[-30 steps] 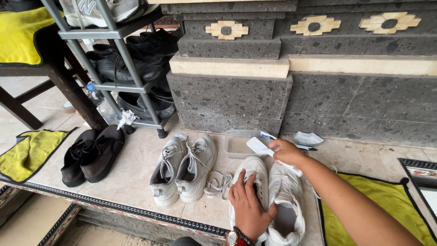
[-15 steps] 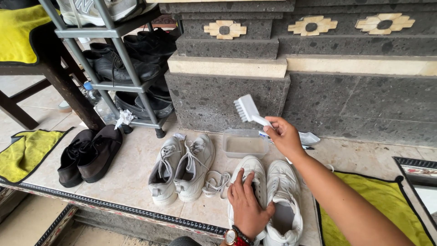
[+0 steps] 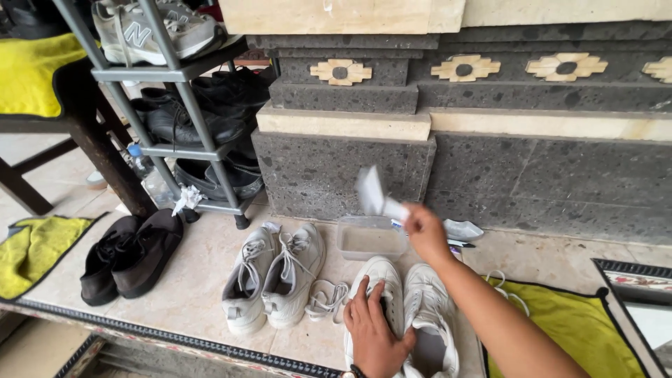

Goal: The person removes the laces from a pair of white sneakers and then uses a white brush to scrub the upper surface of one shoe. The laces are placed on a nearby towel, and the brushing continues on the same shoe for the remainder of the clip.

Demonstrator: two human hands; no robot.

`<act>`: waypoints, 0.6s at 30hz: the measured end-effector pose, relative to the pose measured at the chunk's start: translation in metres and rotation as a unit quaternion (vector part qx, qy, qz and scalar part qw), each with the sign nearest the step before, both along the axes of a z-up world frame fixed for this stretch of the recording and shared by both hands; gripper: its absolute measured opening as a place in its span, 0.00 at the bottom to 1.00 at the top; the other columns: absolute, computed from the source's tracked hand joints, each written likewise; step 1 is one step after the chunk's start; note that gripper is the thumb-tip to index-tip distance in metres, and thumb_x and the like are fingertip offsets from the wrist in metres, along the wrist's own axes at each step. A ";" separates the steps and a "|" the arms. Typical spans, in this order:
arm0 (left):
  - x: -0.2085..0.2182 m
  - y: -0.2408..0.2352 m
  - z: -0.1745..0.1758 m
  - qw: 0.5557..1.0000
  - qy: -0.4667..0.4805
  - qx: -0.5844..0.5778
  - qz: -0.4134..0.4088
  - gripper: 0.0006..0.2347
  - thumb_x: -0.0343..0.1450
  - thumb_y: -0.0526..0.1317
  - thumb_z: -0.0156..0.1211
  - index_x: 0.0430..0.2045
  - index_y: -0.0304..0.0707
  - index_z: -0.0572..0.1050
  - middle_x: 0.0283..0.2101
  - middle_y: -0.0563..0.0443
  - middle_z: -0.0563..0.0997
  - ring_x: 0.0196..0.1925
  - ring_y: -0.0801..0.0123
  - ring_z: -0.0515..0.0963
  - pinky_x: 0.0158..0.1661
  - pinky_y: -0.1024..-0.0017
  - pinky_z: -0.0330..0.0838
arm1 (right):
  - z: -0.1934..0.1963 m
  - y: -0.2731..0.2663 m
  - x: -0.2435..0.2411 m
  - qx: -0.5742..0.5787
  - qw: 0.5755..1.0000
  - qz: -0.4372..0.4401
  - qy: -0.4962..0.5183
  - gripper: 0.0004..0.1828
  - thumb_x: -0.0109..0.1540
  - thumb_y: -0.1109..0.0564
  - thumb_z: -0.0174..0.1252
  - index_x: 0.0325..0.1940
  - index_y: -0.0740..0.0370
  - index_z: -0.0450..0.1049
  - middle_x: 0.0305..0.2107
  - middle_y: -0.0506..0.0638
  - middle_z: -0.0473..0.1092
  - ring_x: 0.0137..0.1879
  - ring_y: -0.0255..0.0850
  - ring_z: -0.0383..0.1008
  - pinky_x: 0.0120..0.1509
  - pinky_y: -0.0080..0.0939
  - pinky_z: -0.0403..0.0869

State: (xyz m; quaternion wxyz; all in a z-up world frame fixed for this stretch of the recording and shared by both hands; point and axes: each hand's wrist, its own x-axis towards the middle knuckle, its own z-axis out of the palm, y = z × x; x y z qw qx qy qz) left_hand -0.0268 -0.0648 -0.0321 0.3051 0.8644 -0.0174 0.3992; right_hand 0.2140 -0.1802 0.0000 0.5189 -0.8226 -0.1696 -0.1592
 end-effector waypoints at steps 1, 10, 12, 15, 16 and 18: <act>-0.001 -0.005 -0.002 1.000 0.001 -0.004 0.003 0.40 0.54 0.57 0.63 0.63 0.39 0.65 0.68 0.35 0.64 0.67 0.45 0.68 0.60 0.46 0.54 | -0.003 -0.001 -0.007 -0.004 1.000 0.003 0.001 0.20 0.63 0.60 0.56 0.59 0.50 0.77 0.49 0.50 0.77 0.49 0.41 0.75 0.54 0.37 0.72; 0.005 -0.002 -0.009 1.000 0.017 -0.003 0.009 0.42 0.53 0.57 0.65 0.64 0.43 0.64 0.69 0.37 0.63 0.69 0.47 0.66 0.61 0.45 0.54 | 0.030 0.012 -0.025 0.213 0.976 0.015 -0.038 0.19 0.65 0.60 0.57 0.62 0.56 0.75 0.31 0.45 0.73 0.33 0.32 0.70 0.40 0.32 0.69; 0.008 -0.001 -0.006 1.000 0.018 -0.010 0.002 0.42 0.52 0.56 0.65 0.64 0.42 0.63 0.70 0.37 0.63 0.68 0.46 0.66 0.62 0.44 0.52 | -0.017 0.007 0.002 -0.145 0.985 -0.011 0.090 0.17 0.57 0.58 0.59 0.47 0.44 0.83 0.46 0.43 0.81 0.54 0.39 0.80 0.58 0.37 0.73; 0.008 0.000 -0.014 1.000 0.019 -0.007 0.004 0.43 0.52 0.55 0.67 0.65 0.44 0.63 0.69 0.37 0.63 0.70 0.47 0.64 0.61 0.42 0.54 | 0.023 0.019 -0.022 0.054 0.992 -0.004 0.114 0.20 0.62 0.60 0.60 0.58 0.44 0.79 0.40 0.44 0.79 0.39 0.37 0.73 0.44 0.34 0.68; 0.005 0.001 -0.011 1.000 0.024 -0.006 0.002 0.43 0.52 0.55 0.67 0.65 0.44 0.63 0.69 0.37 0.63 0.70 0.47 0.64 0.61 0.42 0.54 | 0.034 0.022 -0.031 0.054 0.991 -0.007 0.119 0.20 0.62 0.60 0.60 0.58 0.44 0.79 0.40 0.44 0.79 0.39 0.37 0.73 0.44 0.34 0.68; 0.003 -0.001 -0.002 1.000 0.007 -0.011 0.005 0.40 0.54 0.55 0.63 0.64 0.42 0.64 0.69 0.37 0.64 0.68 0.46 0.66 0.61 0.46 0.54 | 0.059 0.027 -0.045 0.231 0.972 0.032 -0.018 0.19 0.66 0.61 0.55 0.61 0.54 0.75 0.30 0.43 0.69 0.34 0.30 0.64 0.39 0.30 0.65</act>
